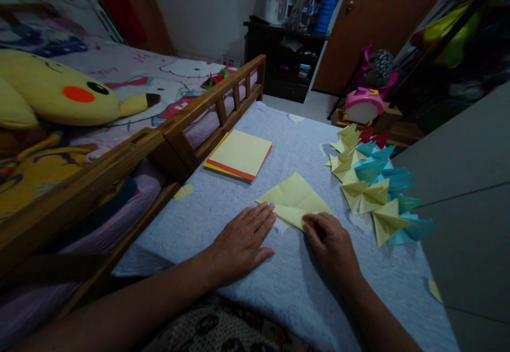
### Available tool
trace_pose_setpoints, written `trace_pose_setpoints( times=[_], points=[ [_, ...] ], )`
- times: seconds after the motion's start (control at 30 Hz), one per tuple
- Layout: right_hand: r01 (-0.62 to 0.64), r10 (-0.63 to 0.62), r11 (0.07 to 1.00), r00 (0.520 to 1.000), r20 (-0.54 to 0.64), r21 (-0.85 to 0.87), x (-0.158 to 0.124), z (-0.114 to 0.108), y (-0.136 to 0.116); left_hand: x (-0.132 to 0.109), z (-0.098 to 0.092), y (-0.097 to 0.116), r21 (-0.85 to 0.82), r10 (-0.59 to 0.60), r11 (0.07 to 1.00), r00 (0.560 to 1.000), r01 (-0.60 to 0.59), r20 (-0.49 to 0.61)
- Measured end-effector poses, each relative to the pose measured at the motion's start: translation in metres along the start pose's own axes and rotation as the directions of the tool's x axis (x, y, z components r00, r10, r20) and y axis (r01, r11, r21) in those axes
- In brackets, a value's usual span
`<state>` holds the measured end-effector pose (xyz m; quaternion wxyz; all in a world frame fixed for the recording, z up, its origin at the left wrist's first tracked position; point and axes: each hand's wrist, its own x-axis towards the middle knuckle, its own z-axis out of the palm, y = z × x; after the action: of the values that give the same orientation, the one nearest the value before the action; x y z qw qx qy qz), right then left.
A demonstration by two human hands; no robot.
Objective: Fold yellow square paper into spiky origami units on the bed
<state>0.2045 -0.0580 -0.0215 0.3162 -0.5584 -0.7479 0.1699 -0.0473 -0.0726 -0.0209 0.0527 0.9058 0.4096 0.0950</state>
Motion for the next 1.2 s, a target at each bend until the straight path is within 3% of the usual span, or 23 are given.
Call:
trace_pose_setpoints(
  times=[1.0, 1.2],
  points=[
    [0.007, -0.006, 0.999, 1.0, 0.029, -0.034, 0.001, 0.0, 0.001, -0.001, -0.009, -0.002, 0.048, -0.115, 0.993, 0.99, 0.111, 0.085],
    [0.002, -0.001, 0.999, 1.0, 0.022, -0.037, 0.001, -0.001, 0.0, -0.01, -0.005, -0.011, 0.078, -0.154, 0.985, 0.988, 0.154, -0.01]
  ],
)
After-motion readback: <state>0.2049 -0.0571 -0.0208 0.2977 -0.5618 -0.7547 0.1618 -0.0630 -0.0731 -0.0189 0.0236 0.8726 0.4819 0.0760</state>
